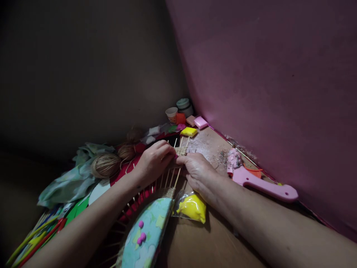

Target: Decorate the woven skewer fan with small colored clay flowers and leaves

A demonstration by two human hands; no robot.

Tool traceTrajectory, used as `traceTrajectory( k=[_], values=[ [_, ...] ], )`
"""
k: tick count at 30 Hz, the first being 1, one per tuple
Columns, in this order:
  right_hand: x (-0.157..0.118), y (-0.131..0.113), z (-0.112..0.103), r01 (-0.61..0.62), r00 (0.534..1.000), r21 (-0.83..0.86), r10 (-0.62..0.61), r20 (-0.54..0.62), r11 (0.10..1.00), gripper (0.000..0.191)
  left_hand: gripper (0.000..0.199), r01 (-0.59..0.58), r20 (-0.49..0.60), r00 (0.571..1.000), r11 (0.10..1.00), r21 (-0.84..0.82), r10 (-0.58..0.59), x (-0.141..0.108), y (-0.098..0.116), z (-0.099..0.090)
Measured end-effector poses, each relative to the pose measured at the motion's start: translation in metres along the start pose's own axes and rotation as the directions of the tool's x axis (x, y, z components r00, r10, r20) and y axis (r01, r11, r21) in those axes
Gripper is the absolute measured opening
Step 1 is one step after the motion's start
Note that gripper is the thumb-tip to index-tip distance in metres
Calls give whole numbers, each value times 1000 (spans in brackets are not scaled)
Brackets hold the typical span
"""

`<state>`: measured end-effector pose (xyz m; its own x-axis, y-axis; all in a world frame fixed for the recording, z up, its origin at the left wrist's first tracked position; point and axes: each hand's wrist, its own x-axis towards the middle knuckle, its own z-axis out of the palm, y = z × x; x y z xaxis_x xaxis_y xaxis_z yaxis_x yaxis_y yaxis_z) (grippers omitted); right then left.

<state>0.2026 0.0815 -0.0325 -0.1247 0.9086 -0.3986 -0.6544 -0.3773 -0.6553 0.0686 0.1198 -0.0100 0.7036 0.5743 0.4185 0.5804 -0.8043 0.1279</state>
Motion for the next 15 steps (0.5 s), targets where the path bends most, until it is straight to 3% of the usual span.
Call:
traceTrajectory(
  k=[5,9,15],
  values=[
    [1,0,0,1,1000,4,-1,-9,1000,21,20,3,39,999,997,-77,0,-1,4,-8],
    [2,0,-1,9,1000,8,-8,-29,1000,19,17,78,7,997,983,-168,-78,-3,5,-13],
    [2,1,-1,17,999,12,-17,-45,1000,19,9,221,8,975,973,-66,-221,-2,10,-11]
  ],
)
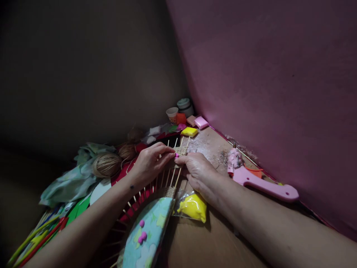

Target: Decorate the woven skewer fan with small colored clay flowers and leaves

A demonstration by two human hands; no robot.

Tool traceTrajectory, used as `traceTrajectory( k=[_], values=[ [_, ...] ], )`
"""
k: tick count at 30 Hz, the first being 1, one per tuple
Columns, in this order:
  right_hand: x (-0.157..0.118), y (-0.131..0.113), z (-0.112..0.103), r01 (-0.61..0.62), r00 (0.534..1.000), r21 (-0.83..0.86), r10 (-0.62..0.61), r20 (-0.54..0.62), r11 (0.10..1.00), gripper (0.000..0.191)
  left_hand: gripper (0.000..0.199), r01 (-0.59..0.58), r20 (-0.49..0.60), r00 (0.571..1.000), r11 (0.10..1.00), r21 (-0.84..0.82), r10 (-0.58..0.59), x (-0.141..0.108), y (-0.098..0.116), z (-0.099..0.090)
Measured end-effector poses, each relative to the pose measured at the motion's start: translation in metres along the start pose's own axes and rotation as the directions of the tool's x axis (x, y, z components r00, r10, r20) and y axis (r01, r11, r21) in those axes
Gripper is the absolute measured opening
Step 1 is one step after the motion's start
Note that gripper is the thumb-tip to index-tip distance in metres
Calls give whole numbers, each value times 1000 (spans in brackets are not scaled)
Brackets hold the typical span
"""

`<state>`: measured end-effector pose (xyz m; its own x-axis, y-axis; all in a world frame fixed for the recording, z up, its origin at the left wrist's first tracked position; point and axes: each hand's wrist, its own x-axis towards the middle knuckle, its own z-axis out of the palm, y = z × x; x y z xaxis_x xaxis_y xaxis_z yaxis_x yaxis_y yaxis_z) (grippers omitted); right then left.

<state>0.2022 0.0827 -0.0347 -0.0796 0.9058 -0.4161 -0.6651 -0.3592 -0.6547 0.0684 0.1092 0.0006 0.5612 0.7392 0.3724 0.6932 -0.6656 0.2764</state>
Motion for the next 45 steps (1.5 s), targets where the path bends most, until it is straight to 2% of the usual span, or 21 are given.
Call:
traceTrajectory(
  k=[10,14,18,24,28,33,40,45],
  values=[
    [-2,-2,3,-18,1000,11,18,3,1000,26,7,140,25,989,986,93,-143,15,7,10],
    [-2,-2,2,-32,999,19,32,1,999,24,9,169,44,984,981,95,-174,16,6,9],
    [0,-2,0,-42,999,31,42,6,999,23,17,153,57,986,987,55,-156,15,2,0],
    [1,-4,-2,-55,998,70,55,5,996,20,11,109,-18,994,993,49,-108,3,1,-7],
    [-1,-7,1,-48,998,90,44,45,995,14,10,27,-30,999,997,75,-24,-13,5,-2],
    [0,-5,1,3,997,92,-10,78,996,8,20,-130,-33,990,970,204,139,-25,8,4],
    [4,1,-4,40,995,11,-41,94,999,3,25,-83,46,996,956,282,73,-25,10,4],
    [3,1,-3,54,998,-54,-53,31,997,7,24,-83,9,996,975,204,83,-27,8,2]
  ],
)
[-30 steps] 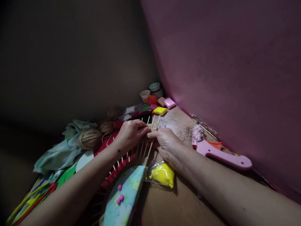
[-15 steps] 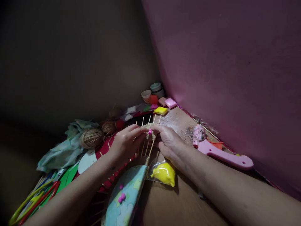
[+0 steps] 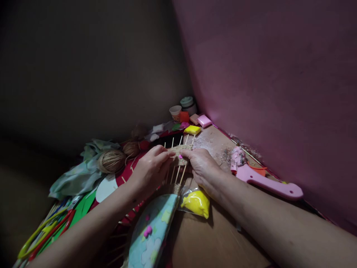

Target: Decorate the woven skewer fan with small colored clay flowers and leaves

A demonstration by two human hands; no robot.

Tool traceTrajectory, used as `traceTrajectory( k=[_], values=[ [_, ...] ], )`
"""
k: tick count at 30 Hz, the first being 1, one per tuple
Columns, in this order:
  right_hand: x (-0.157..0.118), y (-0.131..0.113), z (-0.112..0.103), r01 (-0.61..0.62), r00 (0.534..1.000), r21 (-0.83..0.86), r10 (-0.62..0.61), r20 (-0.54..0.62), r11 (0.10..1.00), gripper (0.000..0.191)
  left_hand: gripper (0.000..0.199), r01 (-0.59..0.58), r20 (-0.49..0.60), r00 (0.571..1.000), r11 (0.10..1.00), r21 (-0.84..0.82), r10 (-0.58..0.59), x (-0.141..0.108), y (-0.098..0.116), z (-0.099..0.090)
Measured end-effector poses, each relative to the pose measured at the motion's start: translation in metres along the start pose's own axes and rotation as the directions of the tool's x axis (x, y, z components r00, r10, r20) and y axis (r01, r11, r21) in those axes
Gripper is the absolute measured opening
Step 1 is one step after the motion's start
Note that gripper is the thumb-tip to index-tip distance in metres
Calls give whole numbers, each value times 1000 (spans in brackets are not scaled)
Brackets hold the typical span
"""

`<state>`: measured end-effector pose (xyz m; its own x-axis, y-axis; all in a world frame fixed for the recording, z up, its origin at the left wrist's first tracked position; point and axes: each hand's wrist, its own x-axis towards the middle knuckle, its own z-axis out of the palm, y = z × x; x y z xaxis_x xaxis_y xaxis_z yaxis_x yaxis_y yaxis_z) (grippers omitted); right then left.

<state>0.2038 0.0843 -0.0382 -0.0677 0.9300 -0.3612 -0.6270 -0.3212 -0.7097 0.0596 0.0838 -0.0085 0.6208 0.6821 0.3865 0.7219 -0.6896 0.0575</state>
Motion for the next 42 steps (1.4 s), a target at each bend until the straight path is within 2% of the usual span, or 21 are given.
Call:
traceTrajectory(
  k=[2,5,8,11,13,14,18,26,29,32,34,37,39,42],
  values=[
    [0,0,-1,2,1000,-8,-2,-13,1000,10,21,-5,-19,1000,998,-57,4,-2,2,-8],
    [1,-1,-2,-11,1000,-10,11,-25,1000,7,14,37,-4,999,978,-207,-38,-9,9,-31],
    [1,-3,-2,-39,999,-11,38,-29,999,4,11,156,231,971,905,-395,-67,-21,16,-62],
    [0,-5,-1,-46,998,-4,46,-32,999,5,8,248,449,893,852,-461,-17,-38,19,-85],
    [0,-6,-1,-45,998,5,46,-44,999,7,8,265,521,853,843,-468,21,-50,19,-91],
    [-1,-6,-1,-44,998,11,44,-50,999,7,9,259,523,852,851,-457,22,-55,19,-92],
    [-1,-6,-1,-43,997,38,45,-62,998,8,12,244,463,884,908,-341,-64,-71,17,-85],
    [1,-6,-2,-62,995,43,65,-76,997,7,9,246,440,892,929,-278,-105,-82,10,-62],
    [1,-6,-1,-69,995,34,71,-75,997,8,10,270,448,888,907,-324,-105,-79,7,-64],
    [2,-5,-1,-70,995,27,71,-67,997,8,12,344,465,875,845,-409,-132,-68,3,-70],
    [2,-4,-2,-68,996,18,69,-55,998,7,12,366,412,895,813,-453,-172,-57,-1,-71],
    [2,-3,-3,-68,997,-1,68,-48,998,8,11,333,271,936,815,-475,-225,-35,-6,-62],
    [1,-4,-3,-69,996,-11,68,-57,998,10,9,299,182,953,849,-436,-242,-20,-6,-50],
    [-1,-5,-1,-68,995,-13,67,-74,998,13,3,193,68,981,920,-340,-181,-1,-6,-29]
  ],
)
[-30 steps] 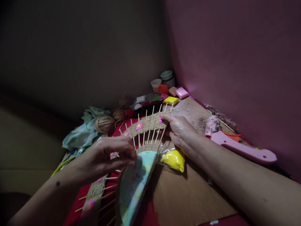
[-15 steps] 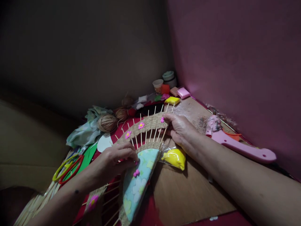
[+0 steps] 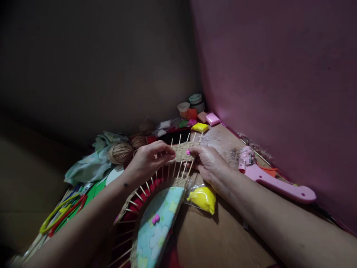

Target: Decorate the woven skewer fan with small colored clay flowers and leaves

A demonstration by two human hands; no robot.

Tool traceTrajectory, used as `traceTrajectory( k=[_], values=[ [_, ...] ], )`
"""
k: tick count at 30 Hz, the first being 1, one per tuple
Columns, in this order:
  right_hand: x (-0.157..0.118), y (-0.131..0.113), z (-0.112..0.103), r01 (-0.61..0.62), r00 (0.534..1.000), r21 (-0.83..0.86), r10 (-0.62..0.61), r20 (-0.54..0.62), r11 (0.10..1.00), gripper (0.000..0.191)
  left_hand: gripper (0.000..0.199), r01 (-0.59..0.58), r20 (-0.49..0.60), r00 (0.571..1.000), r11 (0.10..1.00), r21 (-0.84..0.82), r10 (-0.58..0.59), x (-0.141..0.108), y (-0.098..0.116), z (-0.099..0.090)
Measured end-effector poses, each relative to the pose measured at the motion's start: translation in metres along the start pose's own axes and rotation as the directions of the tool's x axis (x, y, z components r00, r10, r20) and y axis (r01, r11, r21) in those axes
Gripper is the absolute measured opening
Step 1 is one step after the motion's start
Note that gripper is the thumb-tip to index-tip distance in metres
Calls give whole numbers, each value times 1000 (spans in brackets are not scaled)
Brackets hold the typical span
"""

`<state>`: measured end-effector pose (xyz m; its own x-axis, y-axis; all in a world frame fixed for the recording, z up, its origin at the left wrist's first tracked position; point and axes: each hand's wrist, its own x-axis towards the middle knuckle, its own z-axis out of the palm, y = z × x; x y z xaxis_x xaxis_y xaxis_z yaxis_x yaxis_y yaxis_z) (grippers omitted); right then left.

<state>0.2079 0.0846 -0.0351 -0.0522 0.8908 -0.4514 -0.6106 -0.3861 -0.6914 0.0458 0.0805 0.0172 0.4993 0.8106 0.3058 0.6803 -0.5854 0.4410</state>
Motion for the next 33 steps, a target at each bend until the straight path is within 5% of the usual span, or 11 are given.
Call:
traceTrajectory(
  k=[8,25,33],
  values=[
    [-1,-1,2,-8,1000,7,8,9,1000,13,5,-83,-19,996,994,73,85,21,-13,28],
    [0,0,1,-19,1000,50,18,18,999,13,12,-163,-20,986,979,121,167,20,-19,36],
    [0,1,1,-14,999,85,11,35,996,10,24,-298,124,954,888,350,272,0,-7,32]
  ],
)
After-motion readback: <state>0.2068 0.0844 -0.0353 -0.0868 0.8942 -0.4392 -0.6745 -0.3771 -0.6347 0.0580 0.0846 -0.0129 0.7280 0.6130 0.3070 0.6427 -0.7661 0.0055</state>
